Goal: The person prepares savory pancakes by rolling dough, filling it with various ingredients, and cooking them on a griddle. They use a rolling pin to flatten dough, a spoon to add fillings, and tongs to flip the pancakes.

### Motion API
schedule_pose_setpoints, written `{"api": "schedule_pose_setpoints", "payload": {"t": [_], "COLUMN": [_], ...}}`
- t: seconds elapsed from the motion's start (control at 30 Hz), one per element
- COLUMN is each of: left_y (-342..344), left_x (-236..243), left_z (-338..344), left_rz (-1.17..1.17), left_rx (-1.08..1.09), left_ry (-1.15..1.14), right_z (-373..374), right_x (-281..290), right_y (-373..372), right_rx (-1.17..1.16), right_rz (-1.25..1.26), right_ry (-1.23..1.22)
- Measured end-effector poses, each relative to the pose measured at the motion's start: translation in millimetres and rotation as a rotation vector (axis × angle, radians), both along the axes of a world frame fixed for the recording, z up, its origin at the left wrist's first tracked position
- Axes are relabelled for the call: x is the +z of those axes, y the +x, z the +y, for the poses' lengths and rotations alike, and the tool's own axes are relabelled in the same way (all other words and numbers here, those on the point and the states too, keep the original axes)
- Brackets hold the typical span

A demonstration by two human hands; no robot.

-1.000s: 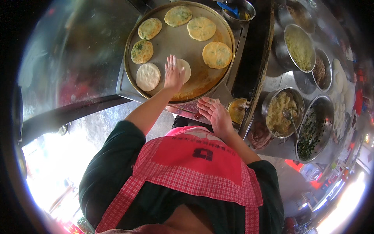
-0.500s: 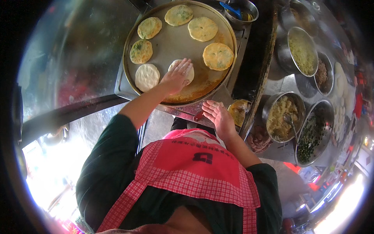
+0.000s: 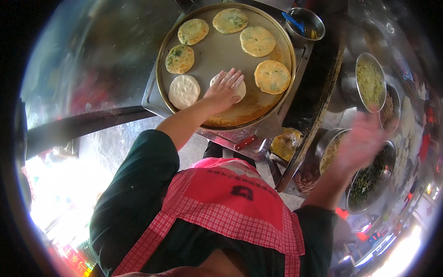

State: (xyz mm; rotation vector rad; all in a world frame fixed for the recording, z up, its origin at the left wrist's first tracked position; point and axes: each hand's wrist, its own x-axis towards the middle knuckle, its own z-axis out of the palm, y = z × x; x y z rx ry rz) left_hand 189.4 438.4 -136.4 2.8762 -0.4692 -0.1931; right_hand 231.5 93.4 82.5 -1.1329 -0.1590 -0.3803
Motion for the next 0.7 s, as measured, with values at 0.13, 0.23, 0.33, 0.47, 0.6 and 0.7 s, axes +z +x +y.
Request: {"api": "schedule_pose_setpoints", "payload": {"t": [0.13, 0.23, 0.33, 0.47, 0.6, 0.7], "left_y": [-12, -14, 3, 7, -7, -5], "left_x": [-3, -1, -2, -4, -2, 0], "left_z": [-6, 5, 11, 2, 1, 5], "left_rz": [0.220, 0.091, 0.095, 0.152, 0.088, 0.112], "left_rx": [0.476, 0.117, -0.157, 0.176, 0.319, 0.012], "left_ry": [-0.485, -0.218, 0.087, -0.057, -0.353, -0.012], "right_z": [-7, 44, 89, 115, 110, 109], "right_x": [-2, -55, -91, -109, -115, -124], "right_y": [17, -35, -81, -101, -90, -84], "right_rx": [0.125, 0.303, 0.470, 0.725, 0.769, 0.722], "right_rz": [-0.169, 0.462, 0.745, 0.742, 0.722, 0.777], "right_ry": [-0.225, -0.294, -0.301, -0.216, -0.307, -0.353]}}
